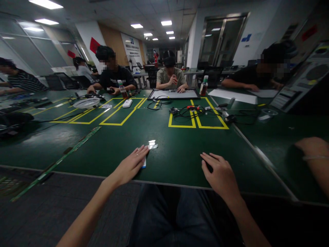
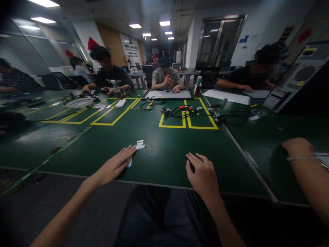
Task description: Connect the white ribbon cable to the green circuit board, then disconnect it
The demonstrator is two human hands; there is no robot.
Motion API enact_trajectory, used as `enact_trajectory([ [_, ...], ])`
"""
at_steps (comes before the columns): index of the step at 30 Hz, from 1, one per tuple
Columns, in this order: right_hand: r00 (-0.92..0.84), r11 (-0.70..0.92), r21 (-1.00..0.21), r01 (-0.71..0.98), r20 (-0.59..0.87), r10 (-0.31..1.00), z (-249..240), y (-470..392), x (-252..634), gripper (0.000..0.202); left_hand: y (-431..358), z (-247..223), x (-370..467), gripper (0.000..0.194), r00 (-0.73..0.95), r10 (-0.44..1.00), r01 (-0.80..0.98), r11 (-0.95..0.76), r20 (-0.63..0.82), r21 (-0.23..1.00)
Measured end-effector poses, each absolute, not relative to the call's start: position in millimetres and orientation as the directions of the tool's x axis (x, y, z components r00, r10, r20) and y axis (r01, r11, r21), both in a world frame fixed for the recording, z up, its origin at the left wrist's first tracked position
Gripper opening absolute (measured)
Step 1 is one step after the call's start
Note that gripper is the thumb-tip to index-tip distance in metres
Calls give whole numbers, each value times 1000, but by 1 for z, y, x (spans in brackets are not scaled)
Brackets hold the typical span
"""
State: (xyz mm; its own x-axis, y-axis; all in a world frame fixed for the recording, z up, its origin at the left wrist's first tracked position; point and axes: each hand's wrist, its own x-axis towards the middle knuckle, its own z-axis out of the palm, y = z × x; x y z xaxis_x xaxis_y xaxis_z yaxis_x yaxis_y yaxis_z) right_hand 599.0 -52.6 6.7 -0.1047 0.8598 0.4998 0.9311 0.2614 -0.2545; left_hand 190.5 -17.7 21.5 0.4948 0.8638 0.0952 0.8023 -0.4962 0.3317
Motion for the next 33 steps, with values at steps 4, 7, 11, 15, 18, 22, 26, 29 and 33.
enact_trajectory([
  [4,-105,264,-254,931,505,857,6,-52,600,33,-28,30,254,58,657,749,703,-651,91,287],
  [7,-106,266,-256,929,506,856,5,-52,600,33,-33,28,287,60,716,690,652,-716,108,251],
  [11,-111,267,-249,931,505,856,5,-52,599,33,-38,22,311,60,724,677,644,-732,132,224],
  [15,-110,266,-253,930,501,858,6,-53,599,33,-40,24,316,60,734,666,629,-740,132,237],
  [18,-108,268,-255,929,507,855,6,-52,600,33,-41,28,312,61,738,661,614,-741,136,272],
  [22,-105,266,-262,928,503,858,7,-52,600,33,-45,33,307,59,695,697,606,-700,176,379],
  [26,-102,265,-265,927,501,860,8,-53,599,33,-49,34,291,55,592,777,609,-605,214,514],
  [29,-104,269,-273,924,497,862,9,-54,599,33,-37,32,253,55,448,848,686,-528,281,501],
  [33,-111,278,-273,921,499,859,8,-53,599,35,-4,23,162,67,89,943,936,-189,321,296],
])
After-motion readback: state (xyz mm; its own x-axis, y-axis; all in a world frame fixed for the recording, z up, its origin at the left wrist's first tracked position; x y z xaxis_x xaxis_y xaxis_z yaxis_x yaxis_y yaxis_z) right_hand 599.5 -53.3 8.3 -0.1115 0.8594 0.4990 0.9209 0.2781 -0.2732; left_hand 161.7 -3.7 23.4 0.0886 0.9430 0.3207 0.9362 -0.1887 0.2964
